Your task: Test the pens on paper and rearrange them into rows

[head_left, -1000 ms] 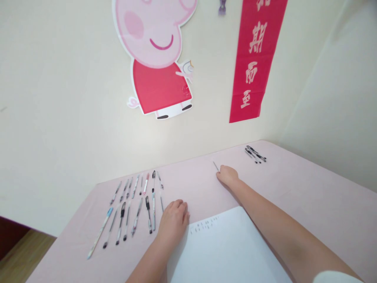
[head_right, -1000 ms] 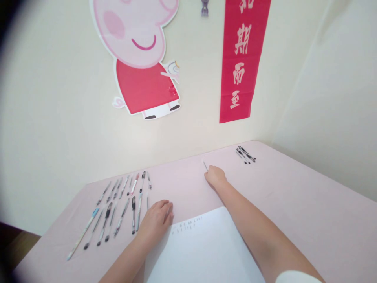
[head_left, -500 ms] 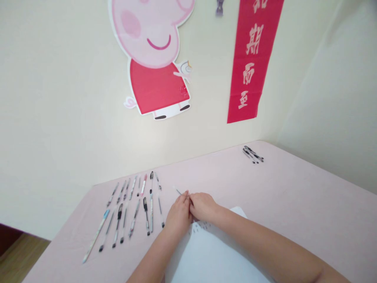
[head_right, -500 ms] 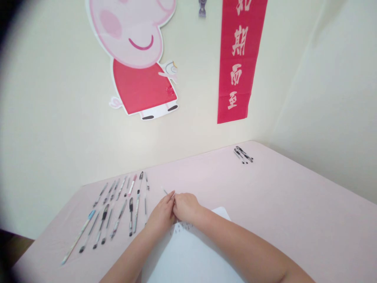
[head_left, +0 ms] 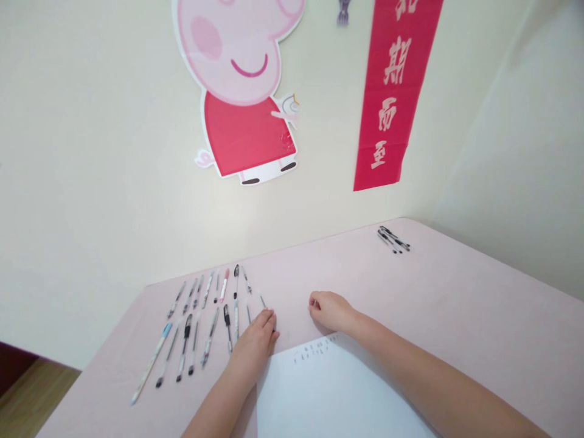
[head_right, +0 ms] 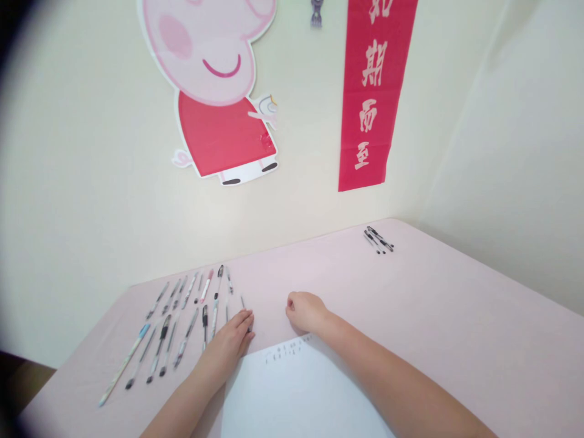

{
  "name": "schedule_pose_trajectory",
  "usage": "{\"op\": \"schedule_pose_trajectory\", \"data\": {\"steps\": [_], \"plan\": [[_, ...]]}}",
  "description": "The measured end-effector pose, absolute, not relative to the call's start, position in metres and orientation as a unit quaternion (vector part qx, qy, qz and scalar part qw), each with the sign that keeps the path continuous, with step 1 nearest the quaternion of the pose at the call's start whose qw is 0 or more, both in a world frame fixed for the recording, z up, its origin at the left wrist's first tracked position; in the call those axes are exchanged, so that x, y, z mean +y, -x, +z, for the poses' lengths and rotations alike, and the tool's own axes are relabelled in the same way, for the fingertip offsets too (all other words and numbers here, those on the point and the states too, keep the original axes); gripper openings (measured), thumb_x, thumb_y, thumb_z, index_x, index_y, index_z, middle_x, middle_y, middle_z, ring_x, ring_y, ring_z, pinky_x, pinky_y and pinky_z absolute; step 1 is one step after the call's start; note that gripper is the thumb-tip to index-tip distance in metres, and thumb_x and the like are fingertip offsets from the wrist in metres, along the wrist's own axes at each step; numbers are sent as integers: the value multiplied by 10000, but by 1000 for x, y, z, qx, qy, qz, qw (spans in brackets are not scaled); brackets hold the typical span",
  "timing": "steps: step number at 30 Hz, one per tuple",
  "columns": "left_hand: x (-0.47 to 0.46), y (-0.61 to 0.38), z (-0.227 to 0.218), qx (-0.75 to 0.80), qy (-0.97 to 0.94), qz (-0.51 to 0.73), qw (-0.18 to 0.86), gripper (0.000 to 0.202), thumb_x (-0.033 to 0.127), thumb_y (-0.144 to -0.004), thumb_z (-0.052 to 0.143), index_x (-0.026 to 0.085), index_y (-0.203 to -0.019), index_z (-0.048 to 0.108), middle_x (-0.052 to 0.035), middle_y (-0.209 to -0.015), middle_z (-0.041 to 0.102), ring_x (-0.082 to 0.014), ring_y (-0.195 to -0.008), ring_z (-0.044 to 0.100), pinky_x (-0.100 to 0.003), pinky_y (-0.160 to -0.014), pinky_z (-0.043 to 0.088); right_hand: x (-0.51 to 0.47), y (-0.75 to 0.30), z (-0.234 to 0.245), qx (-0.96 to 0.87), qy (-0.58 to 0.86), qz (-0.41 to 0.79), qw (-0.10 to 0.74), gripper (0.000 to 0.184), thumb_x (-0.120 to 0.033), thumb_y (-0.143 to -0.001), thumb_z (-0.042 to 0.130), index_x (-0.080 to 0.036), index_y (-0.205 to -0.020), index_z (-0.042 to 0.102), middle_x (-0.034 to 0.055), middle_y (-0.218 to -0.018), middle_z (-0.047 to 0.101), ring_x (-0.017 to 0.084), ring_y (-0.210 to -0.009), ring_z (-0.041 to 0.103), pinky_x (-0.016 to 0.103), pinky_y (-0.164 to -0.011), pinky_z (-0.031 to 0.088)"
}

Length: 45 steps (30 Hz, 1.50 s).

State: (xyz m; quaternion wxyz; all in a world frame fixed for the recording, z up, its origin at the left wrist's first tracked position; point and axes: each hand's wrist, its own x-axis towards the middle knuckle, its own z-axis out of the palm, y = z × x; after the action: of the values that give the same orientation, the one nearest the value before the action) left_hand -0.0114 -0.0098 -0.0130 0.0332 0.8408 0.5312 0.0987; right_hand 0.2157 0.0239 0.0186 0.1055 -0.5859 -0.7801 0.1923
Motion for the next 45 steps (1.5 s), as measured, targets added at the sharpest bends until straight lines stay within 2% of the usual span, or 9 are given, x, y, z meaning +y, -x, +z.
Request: {"op": "schedule_pose_trajectory", "data": {"steps": [10,13,17,21,23,26,30,36,45], "plan": [[-23,33,-14,507,-856,103,20,363,277,-868,392,182,-1185,540,-80,-1290,520,-192,-1197,466,-358,-1010,384,50,-257,8,-736,638,167,153,222,-206,-777,427,-185,-838,640,46,-815,666,152,-731,564,241,-620,342],[-25,34,-15,506,-856,111,9,359,273,-869,388,194,-1182,547,-73,-1287,525,-195,-1189,474,-363,-998,399,63,-281,2,-721,663,88,182,242,-178,-778,409,-165,-832,645,73,-872,650,166,-812,558,251,-712,365],[-29,33,-12,499,-860,110,-17,360,275,-875,376,195,-1177,554,-70,-1271,538,-197,-1183,480,-367,-985,414,84,-325,-9,-678,703,-28,214,304,-182,-782,421,-123,-999,625,118,-1023,608,207,-981,507,279,-878,338],[-32,32,-8,484,-865,127,-44,369,298,-876,381,218,-1200,537,-68,-1278,530,-207,-1179,480,-388,-982,418,103,-375,-18,-612,767,-91,171,433,-242,-790,420,-110,-1183,542,146,-1238,504,261,-1141,403,360,-978,268],[-32,32,-6,479,-866,134,-50,374,308,-876,385,222,-1211,526,-70,-1292,516,-209,-1183,473,-395,-981,417,110,-397,-23,-586,795,-90,130,465,-299,-815,390,-120,-1225,517,153,-1321,434,283,-1225,323,405,-997,234],[-33,31,-4,475,-868,133,-55,372,314,-879,382,218,-1210,522,-71,-1304,503,-212,-1204,449,-405,-994,403,117,-421,-27,-563,818,-79,85,476,-354,-843,344,-155,-1242,511,142,-1353,408,304,-1266,276,455,-1001,207],[-33,30,-3,477,-869,118,-47,379,323,-885,370,220,-1224,505,-65,-1321,486,-214,-1234,413,-418,-1013,381,120,-436,-26,-570,816,-80,52,436,-352,-855,321,-159,-1125,605,126,-1278,499,315,-1238,322,475,-994,208],[-35,30,-3,481,-868,122,-30,390,328,-887,366,217,-1241,488,-72,-1340,463,-217,-1256,385,-423,-1025,365,109,-422,-13,-606,786,-109,56,378,-254,-833,357,-86,-865,694,189,-1002,631,306,-1057,478,444,-937,260],[-35,16,12,477,-869,131,-25,370,312,-888,357,207,-1208,511,-76,-1342,458,-214,-1251,392,-404,-1023,373,71,-330,-5,-727,672,-84,117,307,-202,-825,403,-111,-827,696,145,-902,628,234,-955,492,357,-925,269]]}}
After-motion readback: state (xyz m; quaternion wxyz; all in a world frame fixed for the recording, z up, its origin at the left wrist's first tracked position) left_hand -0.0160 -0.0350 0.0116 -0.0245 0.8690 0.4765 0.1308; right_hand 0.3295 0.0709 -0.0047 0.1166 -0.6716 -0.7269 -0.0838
